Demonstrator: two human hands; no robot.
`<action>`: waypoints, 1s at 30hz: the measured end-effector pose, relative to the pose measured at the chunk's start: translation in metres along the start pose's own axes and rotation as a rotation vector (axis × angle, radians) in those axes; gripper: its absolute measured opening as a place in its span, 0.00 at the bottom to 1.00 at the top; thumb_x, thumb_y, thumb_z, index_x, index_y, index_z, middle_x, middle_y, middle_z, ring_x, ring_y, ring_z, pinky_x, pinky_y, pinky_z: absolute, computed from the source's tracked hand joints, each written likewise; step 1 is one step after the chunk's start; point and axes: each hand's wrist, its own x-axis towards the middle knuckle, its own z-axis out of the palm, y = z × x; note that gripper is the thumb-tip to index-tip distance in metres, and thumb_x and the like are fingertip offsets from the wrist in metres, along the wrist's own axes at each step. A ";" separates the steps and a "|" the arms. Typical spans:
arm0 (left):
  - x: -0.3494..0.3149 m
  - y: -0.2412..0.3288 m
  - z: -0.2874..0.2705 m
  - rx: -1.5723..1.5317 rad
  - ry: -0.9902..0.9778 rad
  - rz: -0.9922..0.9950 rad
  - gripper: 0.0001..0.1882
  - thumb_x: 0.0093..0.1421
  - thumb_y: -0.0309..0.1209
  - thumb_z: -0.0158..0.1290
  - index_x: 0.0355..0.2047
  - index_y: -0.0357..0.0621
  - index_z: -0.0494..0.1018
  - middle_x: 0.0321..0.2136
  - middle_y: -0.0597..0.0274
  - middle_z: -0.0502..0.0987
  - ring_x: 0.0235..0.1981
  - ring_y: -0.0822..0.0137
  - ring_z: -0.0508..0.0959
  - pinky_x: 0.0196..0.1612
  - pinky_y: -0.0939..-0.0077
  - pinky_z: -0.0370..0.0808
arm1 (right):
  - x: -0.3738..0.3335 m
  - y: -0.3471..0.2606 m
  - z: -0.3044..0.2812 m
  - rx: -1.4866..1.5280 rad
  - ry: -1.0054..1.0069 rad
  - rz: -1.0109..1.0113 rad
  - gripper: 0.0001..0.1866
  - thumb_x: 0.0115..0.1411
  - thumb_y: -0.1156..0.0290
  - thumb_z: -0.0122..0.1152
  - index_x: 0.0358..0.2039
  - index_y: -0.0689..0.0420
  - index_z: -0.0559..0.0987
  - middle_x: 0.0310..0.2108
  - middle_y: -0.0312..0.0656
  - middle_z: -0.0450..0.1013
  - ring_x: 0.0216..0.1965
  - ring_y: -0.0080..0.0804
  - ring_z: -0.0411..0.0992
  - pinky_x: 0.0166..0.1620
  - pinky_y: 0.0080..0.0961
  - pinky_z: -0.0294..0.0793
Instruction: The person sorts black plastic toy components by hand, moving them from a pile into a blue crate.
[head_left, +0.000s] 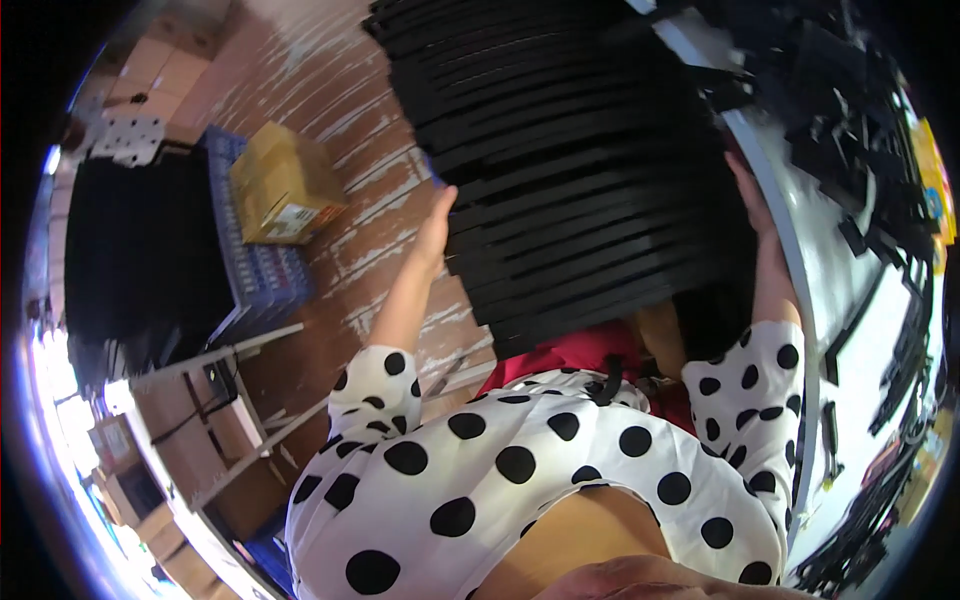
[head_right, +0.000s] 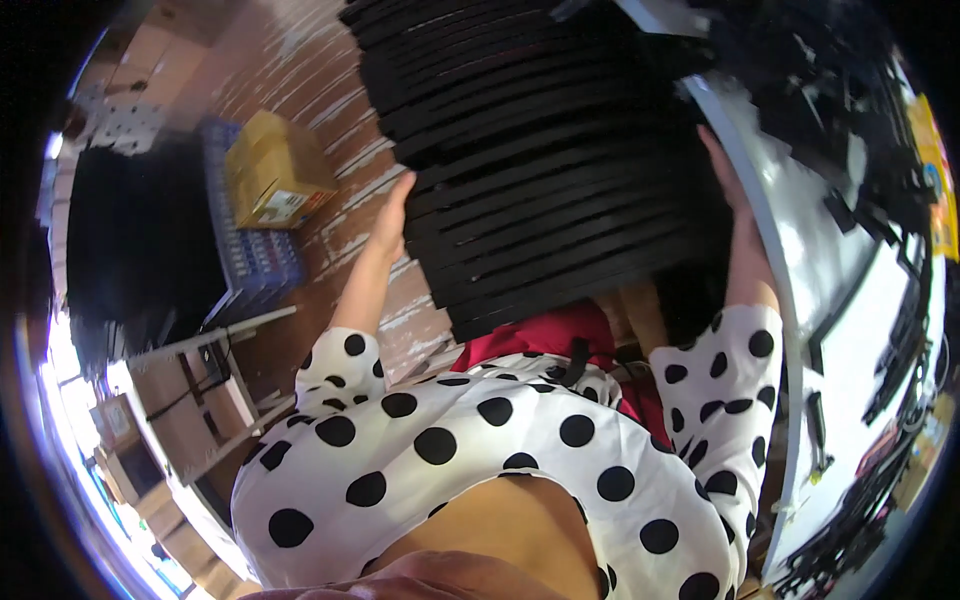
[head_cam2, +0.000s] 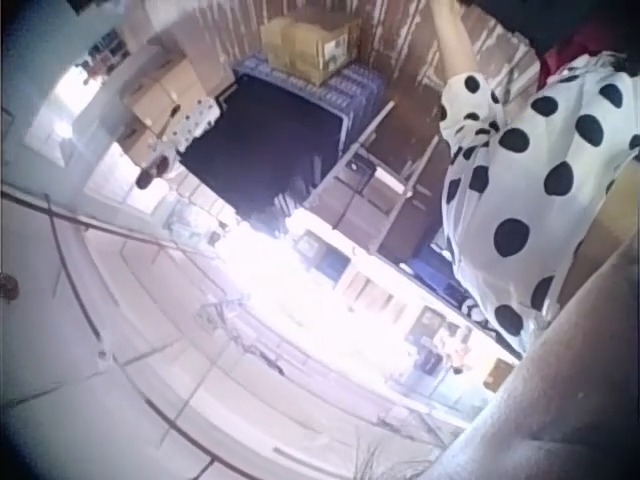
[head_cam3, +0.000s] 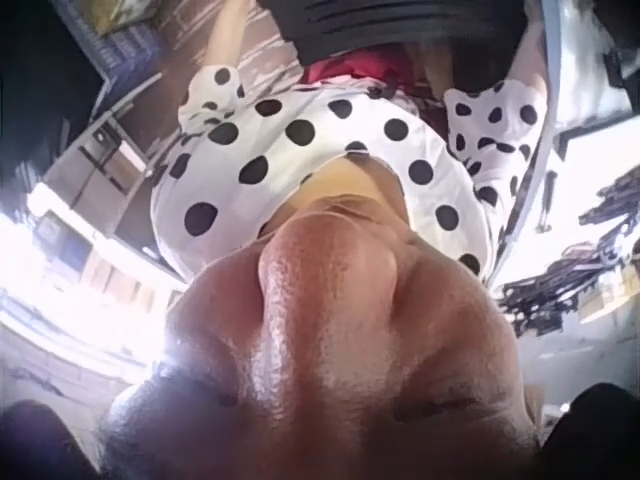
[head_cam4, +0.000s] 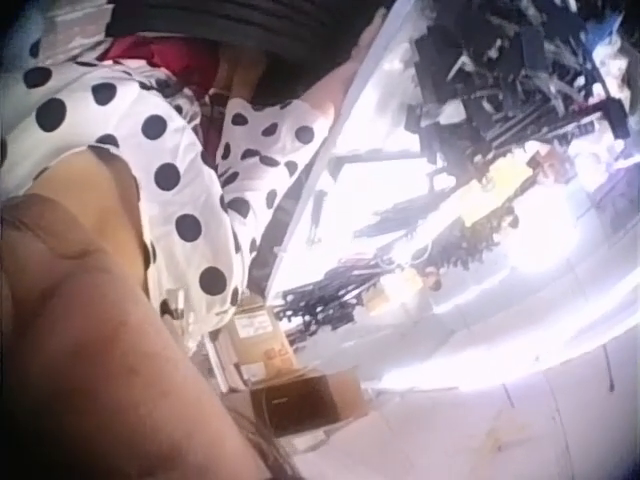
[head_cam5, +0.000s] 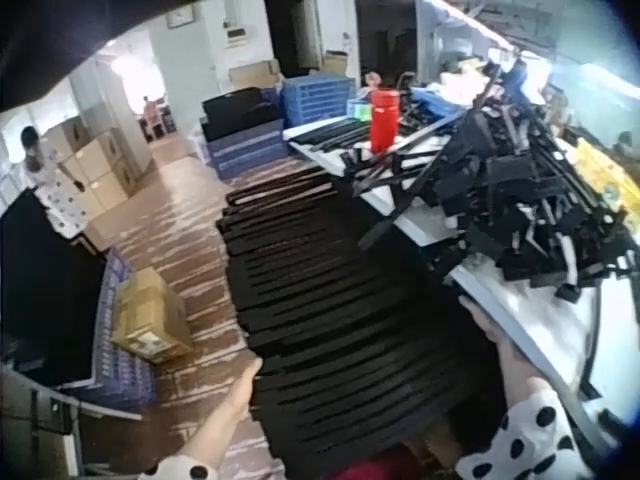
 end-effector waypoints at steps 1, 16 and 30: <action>0.027 -0.003 0.033 -0.027 -0.140 -0.030 0.37 0.68 0.52 0.46 0.68 0.39 0.55 0.65 0.55 0.62 0.63 0.60 0.63 0.65 0.68 0.58 | 0.000 0.037 -0.052 -0.008 -0.062 -0.010 0.29 0.70 0.57 0.49 0.66 0.58 0.63 0.67 0.46 0.59 0.66 0.37 0.58 0.69 0.32 0.55; 0.017 0.026 0.051 0.002 0.009 0.104 0.42 0.67 0.57 0.43 0.70 0.40 0.48 0.68 0.54 0.55 0.67 0.61 0.58 0.68 0.67 0.53 | 0.038 0.006 -0.012 -0.029 -0.060 0.053 0.32 0.69 0.51 0.47 0.67 0.56 0.61 0.67 0.46 0.57 0.68 0.39 0.55 0.69 0.34 0.54; 0.033 0.000 0.010 0.057 0.158 0.158 0.43 0.69 0.54 0.43 0.70 0.35 0.43 0.71 0.48 0.47 0.71 0.58 0.48 0.70 0.65 0.46 | 0.047 -0.051 0.019 -0.109 -0.054 0.152 0.36 0.68 0.46 0.44 0.68 0.55 0.58 0.68 0.46 0.56 0.69 0.41 0.53 0.69 0.36 0.53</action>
